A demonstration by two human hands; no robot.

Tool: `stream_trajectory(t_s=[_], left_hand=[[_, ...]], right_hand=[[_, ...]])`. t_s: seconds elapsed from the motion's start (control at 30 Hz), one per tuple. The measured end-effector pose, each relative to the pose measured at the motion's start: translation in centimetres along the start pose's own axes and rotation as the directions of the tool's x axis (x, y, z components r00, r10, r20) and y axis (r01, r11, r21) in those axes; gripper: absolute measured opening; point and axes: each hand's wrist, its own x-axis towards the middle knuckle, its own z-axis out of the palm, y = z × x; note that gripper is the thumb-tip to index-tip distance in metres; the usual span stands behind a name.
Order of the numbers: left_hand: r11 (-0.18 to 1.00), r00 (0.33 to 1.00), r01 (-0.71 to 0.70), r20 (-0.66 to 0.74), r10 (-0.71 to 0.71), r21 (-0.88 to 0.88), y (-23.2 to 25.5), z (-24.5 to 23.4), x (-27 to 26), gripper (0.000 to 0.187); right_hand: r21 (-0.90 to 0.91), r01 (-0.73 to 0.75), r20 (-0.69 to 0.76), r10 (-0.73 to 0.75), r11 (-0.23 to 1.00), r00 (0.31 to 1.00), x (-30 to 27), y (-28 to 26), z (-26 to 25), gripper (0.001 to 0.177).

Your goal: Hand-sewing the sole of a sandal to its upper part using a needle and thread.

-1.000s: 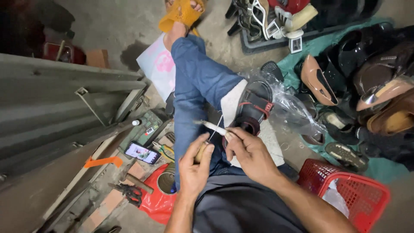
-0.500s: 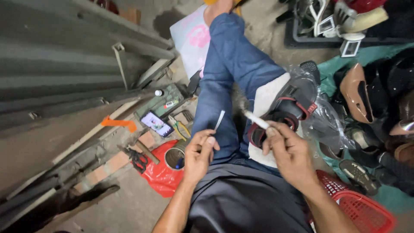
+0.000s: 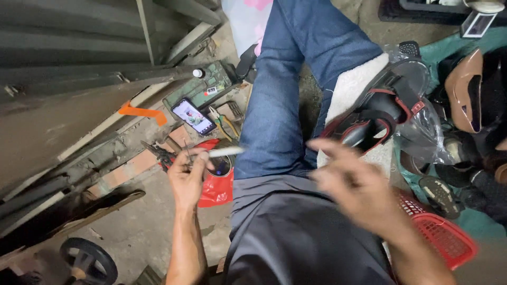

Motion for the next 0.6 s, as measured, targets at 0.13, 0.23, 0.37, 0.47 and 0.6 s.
stream_trajectory(t_s=[0.13,0.23,0.37,0.47,0.6], left_hand=[[0.858,0.98,0.046,-0.188,0.06,0.512,-13.9,-6.8,2.9,0.009],[0.722,0.978,0.07,-0.191,0.087,0.689,-20.7,-8.8,2.4,0.02],[0.617,0.933,0.358,-0.289,-0.213,0.701,-18.6,-6.2,1.9,0.067],[0.63,0.956,0.284,-0.265,-0.128,0.723,-21.0,-6.7,2.6,0.04],[0.677,0.985,0.036,-0.14,0.1,0.735,-15.4,-3.6,2.7,0.026]], right_hand=[[-0.005,0.113,-0.56,-0.096,0.994,0.823,-0.9,3.2,-6.7,0.017],[-0.125,0.064,-0.721,-0.135,0.99,0.68,0.0,8.3,-11.7,0.026],[-0.156,-0.061,-0.707,-0.068,0.986,0.704,2.2,14.9,-14.4,0.017],[0.244,-0.221,-0.669,0.329,0.944,0.667,4.2,13.3,-12.4,0.042],[0.457,-0.204,-0.484,0.435,0.866,0.76,5.5,11.5,-11.0,0.032]])
